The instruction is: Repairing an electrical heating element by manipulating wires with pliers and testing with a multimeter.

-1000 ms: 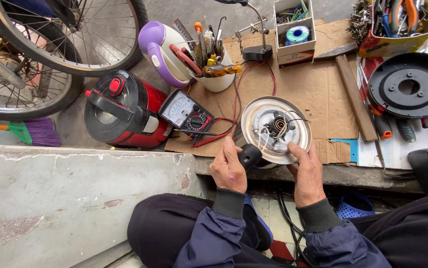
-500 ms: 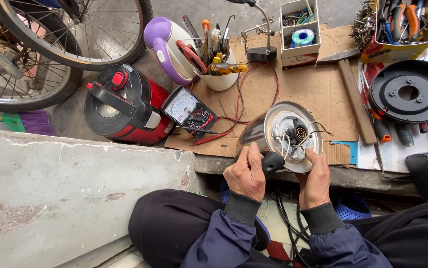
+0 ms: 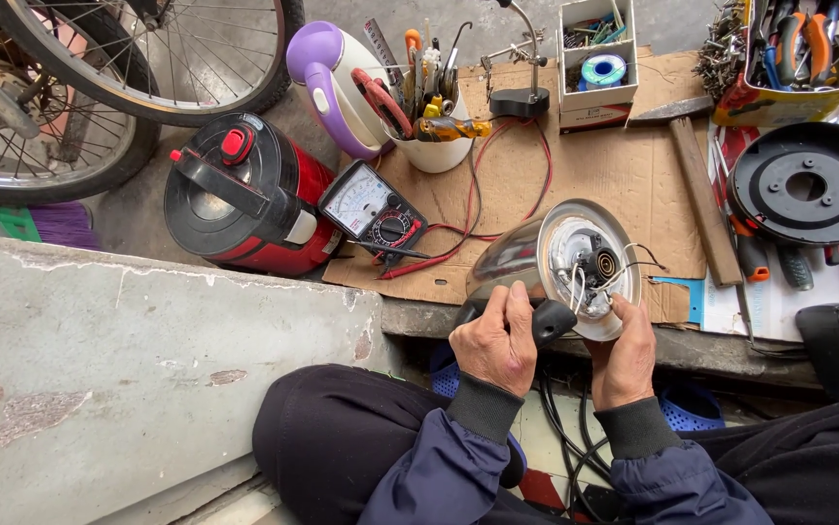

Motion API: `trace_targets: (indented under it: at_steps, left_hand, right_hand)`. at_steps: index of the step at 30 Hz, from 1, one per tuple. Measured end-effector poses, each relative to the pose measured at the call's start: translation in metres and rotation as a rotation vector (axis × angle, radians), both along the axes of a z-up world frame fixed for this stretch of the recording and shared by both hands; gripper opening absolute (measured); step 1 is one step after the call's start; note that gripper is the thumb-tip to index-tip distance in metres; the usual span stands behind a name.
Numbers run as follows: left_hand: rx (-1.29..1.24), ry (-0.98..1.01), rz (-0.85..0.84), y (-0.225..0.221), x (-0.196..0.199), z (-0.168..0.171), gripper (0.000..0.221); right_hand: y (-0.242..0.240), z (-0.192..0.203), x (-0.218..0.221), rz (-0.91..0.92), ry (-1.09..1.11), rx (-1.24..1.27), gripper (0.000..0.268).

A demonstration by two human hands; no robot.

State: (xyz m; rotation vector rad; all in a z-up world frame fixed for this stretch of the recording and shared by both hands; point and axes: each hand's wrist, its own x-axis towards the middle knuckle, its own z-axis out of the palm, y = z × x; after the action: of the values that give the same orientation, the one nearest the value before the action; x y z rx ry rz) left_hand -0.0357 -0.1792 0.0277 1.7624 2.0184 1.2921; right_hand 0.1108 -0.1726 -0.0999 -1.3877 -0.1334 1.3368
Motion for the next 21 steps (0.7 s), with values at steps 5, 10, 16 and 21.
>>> trace_targets:
  at_steps: [5, 10, 16, 21]
  left_hand:
    - [0.010, 0.034, -0.022, 0.001, 0.005, 0.002, 0.046]
    - [0.005, 0.024, -0.043, 0.000, 0.004, 0.004, 0.046]
    - [-0.014, 0.032, -0.019, 0.001, 0.002, -0.001, 0.045]
    - [-0.104, -0.090, 0.071, 0.010, -0.006, 0.004, 0.046]
  right_hand:
    - [-0.001, 0.003, -0.001, -0.023, 0.025, -0.013, 0.043]
    - [0.000, 0.005, -0.002, -0.028, 0.036, -0.031, 0.043]
    - [0.000, 0.018, -0.004, -0.027, 0.031, -0.019, 0.045]
    - [0.001, 0.084, -0.016, 0.147, -0.033, 0.043, 0.065]
